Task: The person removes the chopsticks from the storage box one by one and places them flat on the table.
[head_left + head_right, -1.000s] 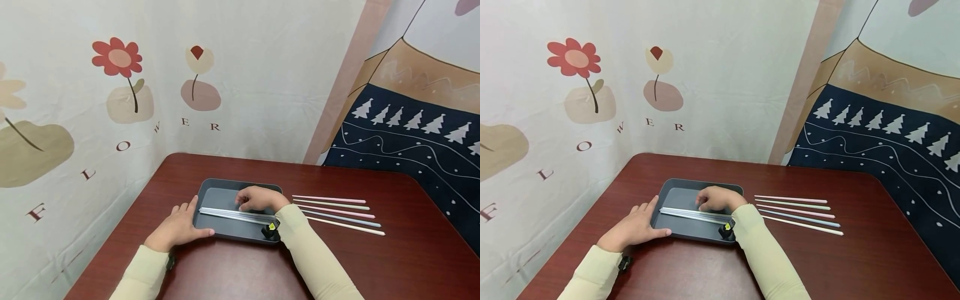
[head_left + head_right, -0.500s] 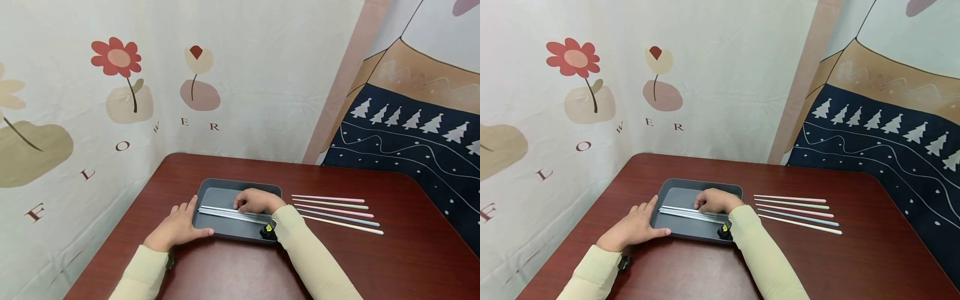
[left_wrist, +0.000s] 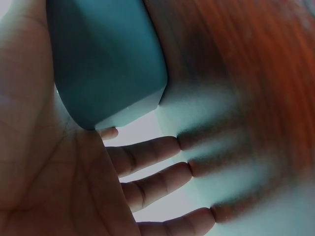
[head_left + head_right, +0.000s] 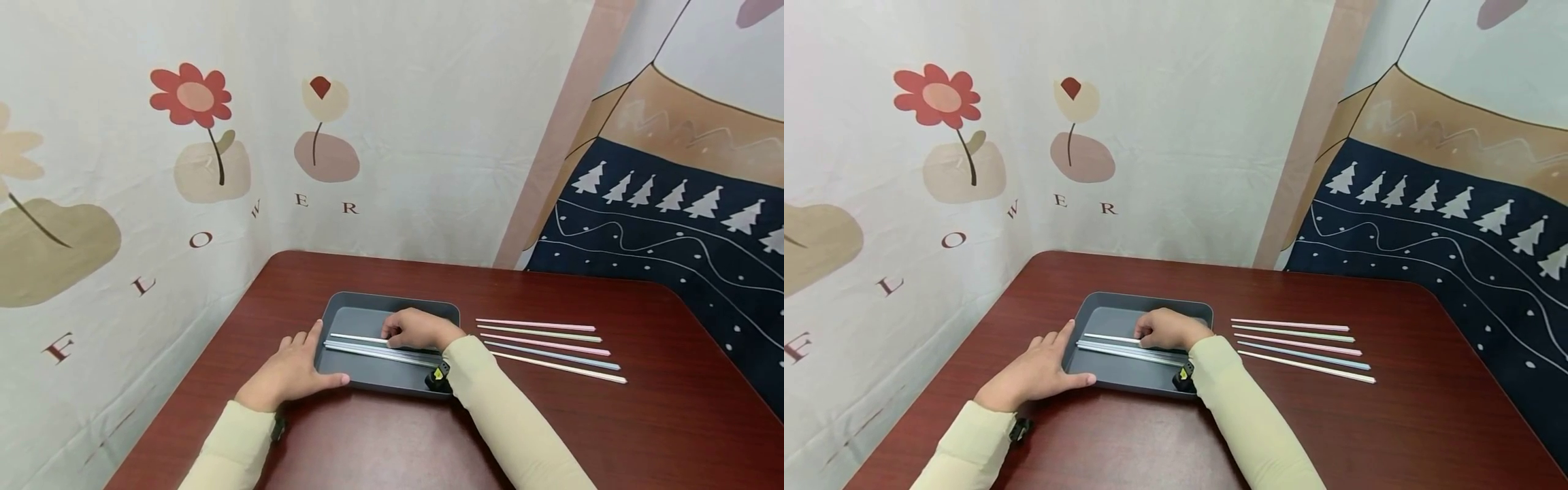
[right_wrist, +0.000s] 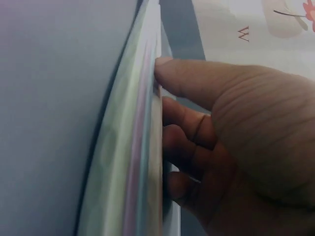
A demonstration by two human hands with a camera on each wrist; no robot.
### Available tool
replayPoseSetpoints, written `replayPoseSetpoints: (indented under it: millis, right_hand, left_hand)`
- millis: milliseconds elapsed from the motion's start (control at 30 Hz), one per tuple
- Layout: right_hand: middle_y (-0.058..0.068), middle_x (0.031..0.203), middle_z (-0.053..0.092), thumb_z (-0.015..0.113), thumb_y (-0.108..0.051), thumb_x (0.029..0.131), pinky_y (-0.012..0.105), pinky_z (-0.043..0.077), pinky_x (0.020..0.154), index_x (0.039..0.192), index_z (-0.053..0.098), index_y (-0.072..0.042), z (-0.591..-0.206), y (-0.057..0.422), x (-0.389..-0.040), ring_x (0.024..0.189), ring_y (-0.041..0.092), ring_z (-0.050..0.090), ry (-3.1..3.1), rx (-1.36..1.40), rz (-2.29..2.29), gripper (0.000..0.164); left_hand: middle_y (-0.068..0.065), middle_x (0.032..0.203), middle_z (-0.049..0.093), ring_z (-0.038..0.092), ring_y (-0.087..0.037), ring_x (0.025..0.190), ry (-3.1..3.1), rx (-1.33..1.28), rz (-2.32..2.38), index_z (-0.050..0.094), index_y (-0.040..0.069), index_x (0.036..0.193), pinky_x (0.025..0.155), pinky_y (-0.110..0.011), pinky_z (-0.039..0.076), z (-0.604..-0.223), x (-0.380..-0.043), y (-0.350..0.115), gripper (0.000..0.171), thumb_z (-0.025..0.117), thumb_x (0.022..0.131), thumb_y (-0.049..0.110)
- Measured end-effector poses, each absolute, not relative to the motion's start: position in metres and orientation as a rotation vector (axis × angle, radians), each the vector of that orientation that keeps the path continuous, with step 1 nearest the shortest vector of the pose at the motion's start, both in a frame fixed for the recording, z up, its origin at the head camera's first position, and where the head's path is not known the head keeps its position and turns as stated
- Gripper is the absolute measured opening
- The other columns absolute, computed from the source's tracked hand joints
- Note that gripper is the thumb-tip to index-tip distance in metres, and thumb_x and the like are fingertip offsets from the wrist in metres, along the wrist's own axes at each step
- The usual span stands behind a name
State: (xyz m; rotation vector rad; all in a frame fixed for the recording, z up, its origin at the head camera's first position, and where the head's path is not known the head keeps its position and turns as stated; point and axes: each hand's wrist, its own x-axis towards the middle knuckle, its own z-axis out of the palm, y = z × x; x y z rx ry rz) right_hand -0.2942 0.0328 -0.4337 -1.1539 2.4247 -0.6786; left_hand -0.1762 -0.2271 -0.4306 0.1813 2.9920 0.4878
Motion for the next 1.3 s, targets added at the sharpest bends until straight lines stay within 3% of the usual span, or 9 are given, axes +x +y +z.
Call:
replayPoseSetpoints:
  millis: [633, 900, 1300]
  right_hand:
    - [-0.006, 0.073, 0.055, 0.061, -0.009, 0.098, 0.027, 0.044, 0.067, 0.098, 0.069, -0.018, -0.432, 0.035, -0.294, 0.065, 0.008, 0.048, 2.426, -1.195, -0.712, 0.012]
    - [-0.006, 0.079, 0.06, 0.061, -0.01, 0.098, 0.028, 0.045, 0.067, 0.097, 0.07, -0.02, -0.421, 0.036, -0.292, 0.069, 0.01, 0.051, 2.42, -1.173, -0.732, 0.014]
    - [-0.008, 0.087, 0.063, 0.06, -0.01, 0.099, 0.029, 0.046, 0.068, 0.102, 0.072, -0.013, -0.406, 0.044, -0.285, 0.074, 0.01, 0.053, 2.409, -1.184, -0.807, 0.012]
  left_hand:
    - [-0.024, 0.137, 0.048, 0.043, -0.038, 0.116, 2.983, 0.174, 0.504, 0.02, -0.001, 0.156, 0.089, -0.052, 0.048, -0.427, -0.173, -0.226, 0.131, 0.069, 0.066, 0.081]
    - [-0.025, 0.135, 0.05, 0.043, -0.04, 0.118, 3.01, 0.207, 0.502, 0.022, -0.002, 0.155, 0.09, -0.051, 0.047, -0.427, -0.174, -0.226, 0.131, 0.068, 0.066, 0.082]
    - [-0.024, 0.135, 0.049, 0.044, -0.038, 0.115, 2.994, 0.18, 0.498, 0.022, -0.002, 0.156, 0.088, -0.05, 0.048, -0.427, -0.173, -0.226, 0.131, 0.069, 0.066, 0.081]
